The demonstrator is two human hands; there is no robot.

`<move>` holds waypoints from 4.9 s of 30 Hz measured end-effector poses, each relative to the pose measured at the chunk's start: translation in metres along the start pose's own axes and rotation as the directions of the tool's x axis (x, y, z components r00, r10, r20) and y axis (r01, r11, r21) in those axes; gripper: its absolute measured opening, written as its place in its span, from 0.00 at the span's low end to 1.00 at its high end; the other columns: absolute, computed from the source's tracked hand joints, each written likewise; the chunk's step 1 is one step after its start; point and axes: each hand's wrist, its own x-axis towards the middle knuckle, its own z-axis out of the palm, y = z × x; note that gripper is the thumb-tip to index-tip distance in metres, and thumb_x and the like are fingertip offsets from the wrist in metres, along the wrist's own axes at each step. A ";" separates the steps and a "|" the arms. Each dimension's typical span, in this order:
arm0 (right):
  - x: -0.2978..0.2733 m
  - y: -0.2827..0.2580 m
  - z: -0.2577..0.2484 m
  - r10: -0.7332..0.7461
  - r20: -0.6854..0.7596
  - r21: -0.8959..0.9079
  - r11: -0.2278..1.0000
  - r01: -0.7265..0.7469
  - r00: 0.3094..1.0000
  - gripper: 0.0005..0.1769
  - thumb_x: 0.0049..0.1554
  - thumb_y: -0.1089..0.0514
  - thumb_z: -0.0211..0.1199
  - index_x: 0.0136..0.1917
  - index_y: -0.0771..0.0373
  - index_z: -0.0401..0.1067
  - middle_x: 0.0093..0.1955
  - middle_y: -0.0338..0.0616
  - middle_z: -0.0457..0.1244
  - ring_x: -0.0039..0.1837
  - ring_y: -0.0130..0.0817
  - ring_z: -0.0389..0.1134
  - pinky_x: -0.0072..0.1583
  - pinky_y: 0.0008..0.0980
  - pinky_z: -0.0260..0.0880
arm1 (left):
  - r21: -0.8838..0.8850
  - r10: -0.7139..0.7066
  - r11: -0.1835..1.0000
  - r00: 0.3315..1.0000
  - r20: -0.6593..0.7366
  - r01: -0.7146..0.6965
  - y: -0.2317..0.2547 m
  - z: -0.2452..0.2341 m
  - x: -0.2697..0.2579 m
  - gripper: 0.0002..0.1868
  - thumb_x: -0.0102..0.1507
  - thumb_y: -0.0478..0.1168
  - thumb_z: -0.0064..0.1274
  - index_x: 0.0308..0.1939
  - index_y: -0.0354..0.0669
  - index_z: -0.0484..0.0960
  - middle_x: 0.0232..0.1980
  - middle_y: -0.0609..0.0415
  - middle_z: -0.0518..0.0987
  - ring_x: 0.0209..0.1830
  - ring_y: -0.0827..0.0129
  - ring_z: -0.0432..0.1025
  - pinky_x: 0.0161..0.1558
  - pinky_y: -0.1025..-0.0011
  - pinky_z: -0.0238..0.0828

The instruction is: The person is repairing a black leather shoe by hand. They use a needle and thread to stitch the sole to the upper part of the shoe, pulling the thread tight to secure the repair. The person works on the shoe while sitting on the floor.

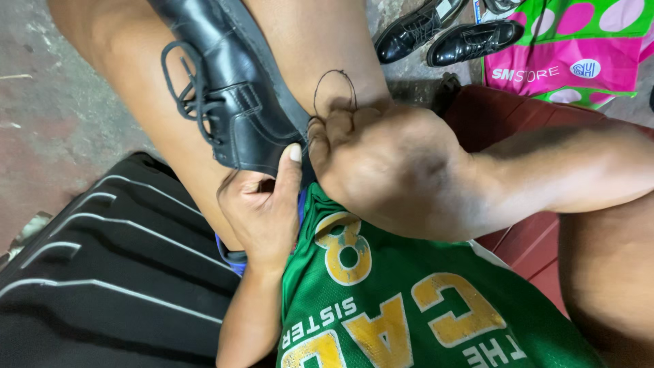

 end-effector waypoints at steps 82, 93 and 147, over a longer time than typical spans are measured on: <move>-0.007 0.075 0.051 0.148 -0.305 0.770 0.620 0.152 0.941 0.08 0.60 0.53 0.67 0.45 0.58 0.73 0.37 0.41 0.67 0.42 0.40 0.71 0.45 0.40 0.68 | 0.165 0.234 0.956 0.970 0.067 -0.242 0.017 -0.014 -0.018 0.04 0.67 0.31 0.59 0.43 0.39 0.78 0.42 0.49 0.76 0.29 0.67 0.71 0.32 0.72 0.68; 0.005 0.070 0.050 0.068 -0.325 0.693 0.695 0.189 0.943 0.08 0.59 0.52 0.62 0.44 0.58 0.72 0.45 0.41 0.66 0.48 0.43 0.71 0.45 0.44 0.69 | 0.046 -0.174 0.983 0.982 -0.081 0.178 -0.010 0.009 -0.022 0.15 0.77 0.38 0.38 0.41 0.33 0.75 0.26 0.57 0.75 0.18 0.81 0.65 0.22 0.79 0.60; -0.001 0.076 0.058 0.065 -0.509 0.182 0.983 0.034 0.858 0.31 0.51 0.28 0.70 0.27 0.55 0.71 0.26 0.36 0.62 0.31 0.34 0.68 0.34 0.32 0.67 | -0.111 -0.267 0.955 0.961 0.070 0.274 -0.029 0.001 -0.003 0.10 0.64 0.27 0.53 0.27 0.36 0.77 0.21 0.61 0.73 0.17 0.83 0.66 0.21 0.80 0.63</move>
